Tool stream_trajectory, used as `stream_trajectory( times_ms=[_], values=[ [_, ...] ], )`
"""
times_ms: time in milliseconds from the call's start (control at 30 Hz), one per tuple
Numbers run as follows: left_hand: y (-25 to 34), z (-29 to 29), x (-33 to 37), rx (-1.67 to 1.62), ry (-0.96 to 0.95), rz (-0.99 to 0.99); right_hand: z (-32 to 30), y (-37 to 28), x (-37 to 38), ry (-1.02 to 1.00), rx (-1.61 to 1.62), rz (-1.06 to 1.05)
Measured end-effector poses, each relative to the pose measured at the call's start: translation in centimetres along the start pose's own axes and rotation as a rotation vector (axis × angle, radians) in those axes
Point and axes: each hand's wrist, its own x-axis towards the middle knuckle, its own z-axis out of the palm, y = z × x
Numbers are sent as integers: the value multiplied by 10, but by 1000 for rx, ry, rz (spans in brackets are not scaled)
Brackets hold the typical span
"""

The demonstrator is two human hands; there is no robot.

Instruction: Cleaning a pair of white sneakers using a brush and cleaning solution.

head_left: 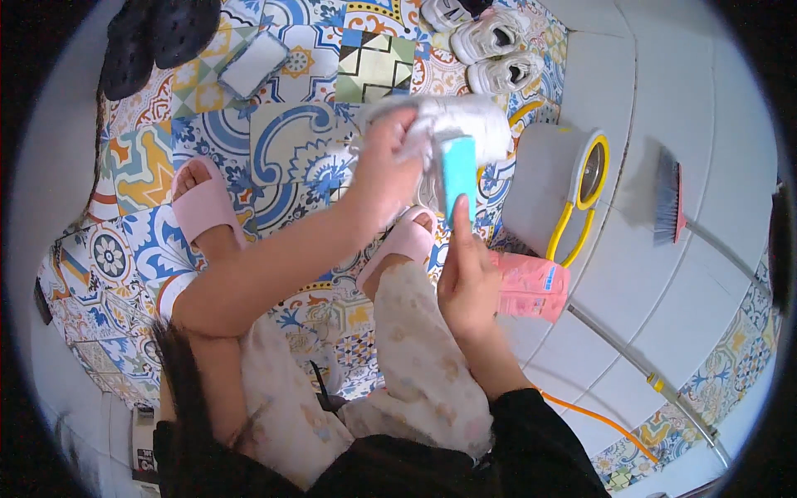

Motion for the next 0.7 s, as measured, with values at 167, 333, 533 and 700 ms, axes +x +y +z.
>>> stream_trajectory(
  times_ms=[167, 333, 533, 700],
  values=[
    [-21, 5, -18, 128, -82, 18, 4, -4, 57, -3, -46, 76],
    [-2, 2, -19, 74, -13, -133, -6, 23, 55, 209, 205, -20],
    [12, -5, -12, -209, -168, -131, -36, 12, 34, 403, 727, 425],
    [1, -8, -9, -85, -265, -31, -33, 10, 32, 403, 939, 529]
  ],
)
